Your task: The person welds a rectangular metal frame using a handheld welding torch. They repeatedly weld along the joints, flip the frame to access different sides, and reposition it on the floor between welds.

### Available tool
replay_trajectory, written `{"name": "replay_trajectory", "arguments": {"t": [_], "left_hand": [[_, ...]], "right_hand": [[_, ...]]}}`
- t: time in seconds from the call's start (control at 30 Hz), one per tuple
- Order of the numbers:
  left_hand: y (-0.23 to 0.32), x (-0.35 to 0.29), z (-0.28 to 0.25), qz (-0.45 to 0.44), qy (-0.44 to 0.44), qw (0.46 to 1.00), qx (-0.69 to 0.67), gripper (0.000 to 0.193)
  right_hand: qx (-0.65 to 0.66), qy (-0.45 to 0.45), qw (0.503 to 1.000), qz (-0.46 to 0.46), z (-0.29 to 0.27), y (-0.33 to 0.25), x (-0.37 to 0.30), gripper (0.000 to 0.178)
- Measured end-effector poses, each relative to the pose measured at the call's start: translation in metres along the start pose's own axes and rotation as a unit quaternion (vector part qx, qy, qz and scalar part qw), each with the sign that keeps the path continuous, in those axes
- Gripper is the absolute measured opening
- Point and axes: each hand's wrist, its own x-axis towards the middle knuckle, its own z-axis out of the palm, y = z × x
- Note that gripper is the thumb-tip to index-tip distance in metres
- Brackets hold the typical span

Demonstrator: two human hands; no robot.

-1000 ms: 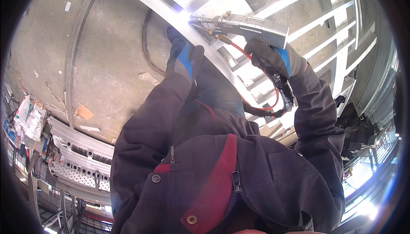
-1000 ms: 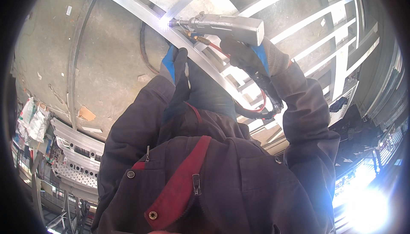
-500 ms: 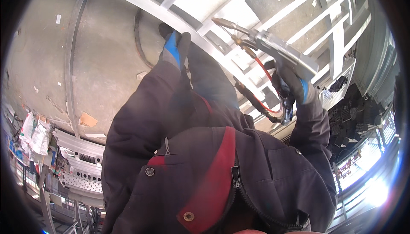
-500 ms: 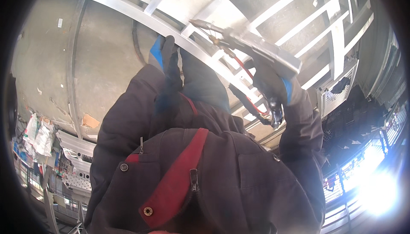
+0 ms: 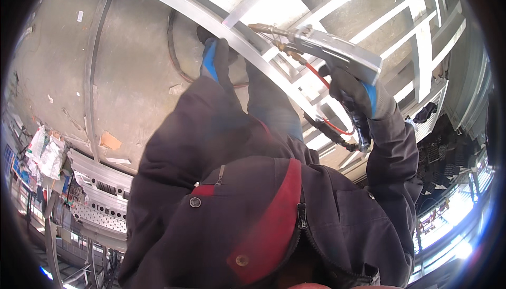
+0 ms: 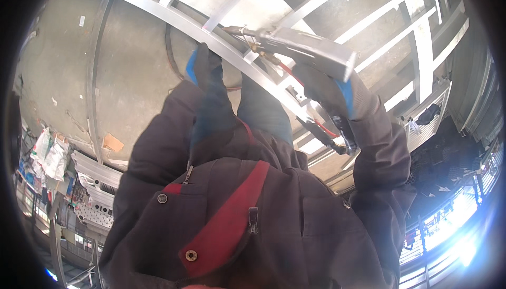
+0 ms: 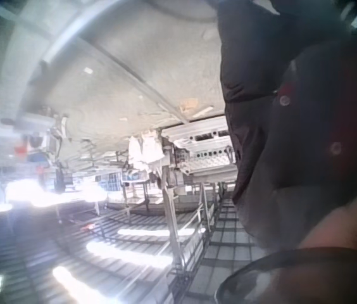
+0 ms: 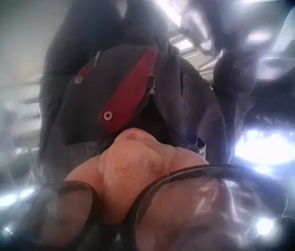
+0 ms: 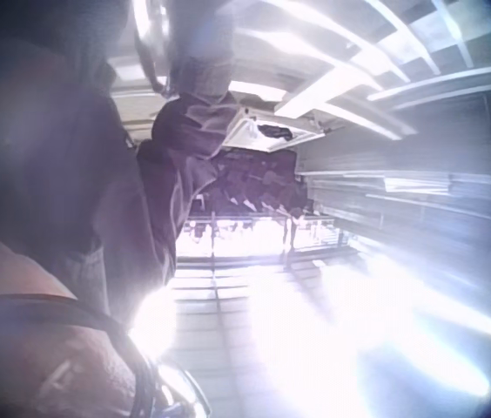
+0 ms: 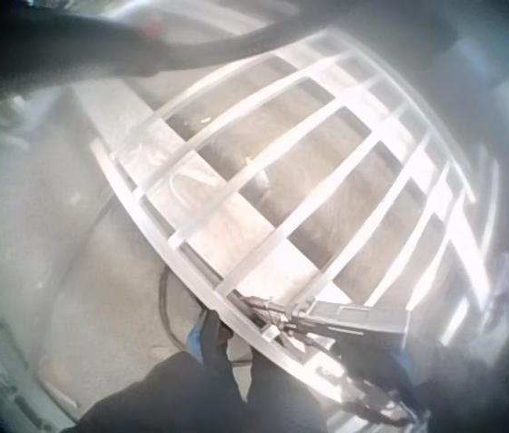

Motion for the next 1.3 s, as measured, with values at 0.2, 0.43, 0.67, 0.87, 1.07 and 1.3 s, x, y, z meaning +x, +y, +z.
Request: {"name": "replay_trajectory", "arguments": {"t": [0.2, 0.43, 0.67, 0.87, 1.07, 1.3], "left_hand": [[-0.028, -0.034, 0.014, -0.026, -0.022, 0.986, 0.16, 0.043], [-0.045, -0.027, 0.015, -0.043, -0.01, 0.972, 0.23, 0.033], [-0.039, -0.032, 0.025, 0.009, 0.048, 0.972, 0.228, 0.029], [-0.025, -0.035, 0.024, -0.067, 0.036, 0.976, 0.204, 0.028], [-0.027, -0.036, 0.027, -0.017, 0.038, 0.984, 0.171, 0.027], [-0.031, -0.035, 0.024, -0.002, 0.03, 0.979, 0.2, 0.031]], "right_hand": [[0.027, 0.007, 0.999, 0.032, 0.004, -0.004, 0.033, 0.035], [0.018, -0.02, 0.999, -0.037, 0.005, 0.019, 0.068, 0.038], [-0.055, -0.066, 0.996, -0.026, 0.003, 0.006, 0.074, 0.03], [-0.025, -0.034, 0.999, -0.017, 0.01, 0.005, 0.08, 0.038], [-0.07, -0.041, 0.995, -0.058, 0.01, 0.002, 0.082, 0.038], [-0.046, -0.071, 0.996, -0.025, 0.003, 0.008, 0.082, 0.038]]}}
